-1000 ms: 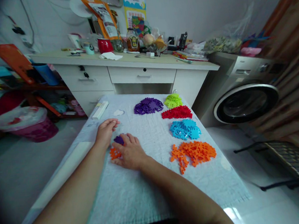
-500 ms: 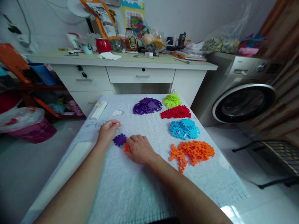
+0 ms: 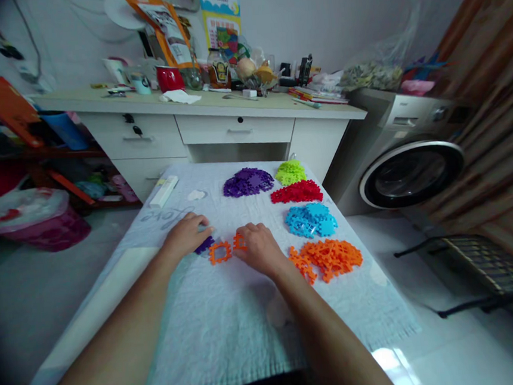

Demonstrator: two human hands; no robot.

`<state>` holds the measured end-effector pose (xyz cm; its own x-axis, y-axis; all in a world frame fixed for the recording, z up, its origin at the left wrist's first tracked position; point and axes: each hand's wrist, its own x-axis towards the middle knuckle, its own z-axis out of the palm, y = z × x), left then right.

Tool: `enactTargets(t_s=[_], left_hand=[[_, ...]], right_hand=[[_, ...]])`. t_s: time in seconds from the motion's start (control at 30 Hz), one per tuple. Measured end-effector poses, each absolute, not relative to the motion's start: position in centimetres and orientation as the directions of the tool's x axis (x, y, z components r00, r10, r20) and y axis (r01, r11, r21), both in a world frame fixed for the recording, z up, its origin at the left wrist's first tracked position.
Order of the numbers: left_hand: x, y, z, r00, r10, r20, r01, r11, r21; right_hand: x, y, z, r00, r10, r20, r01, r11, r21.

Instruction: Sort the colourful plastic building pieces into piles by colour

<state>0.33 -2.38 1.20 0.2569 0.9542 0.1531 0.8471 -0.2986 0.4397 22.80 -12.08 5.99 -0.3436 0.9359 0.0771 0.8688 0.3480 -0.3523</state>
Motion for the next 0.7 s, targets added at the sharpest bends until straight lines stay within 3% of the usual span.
enactTargets(t_s=[0.13, 0.3, 0.5, 0.7], left_hand=[[-0.8, -2.5, 2.4, 0.251, 0.968, 0.014, 0.864, -0.231, 0.447], [-1.0, -3.7, 3.9, 0.365, 0.919, -0.149, 0.848, -0.262, 0.461], [0.6, -5.0, 4.1, 0.419, 0.892, -0.167, 0.857, -0.328, 0.398], [1.0, -5.0, 4.1, 0.432, 0.882, -0.19, 0.861, -0.341, 0.378]], right_hand=[[24.6, -13.4, 6.5, -0.301, 0.948, 0.101, 0.857, 0.315, -0.407], [28.4, -15.6, 7.8, -0.183, 0.973, 0.142, 0.84, 0.23, -0.491], [33.0, -17.6, 8.8, -0.107, 0.975, 0.196, 0.813, 0.199, -0.547], [34.8, -19.4, 9.1, -0.014, 0.998, 0.056, 0.833, 0.042, -0.552]])
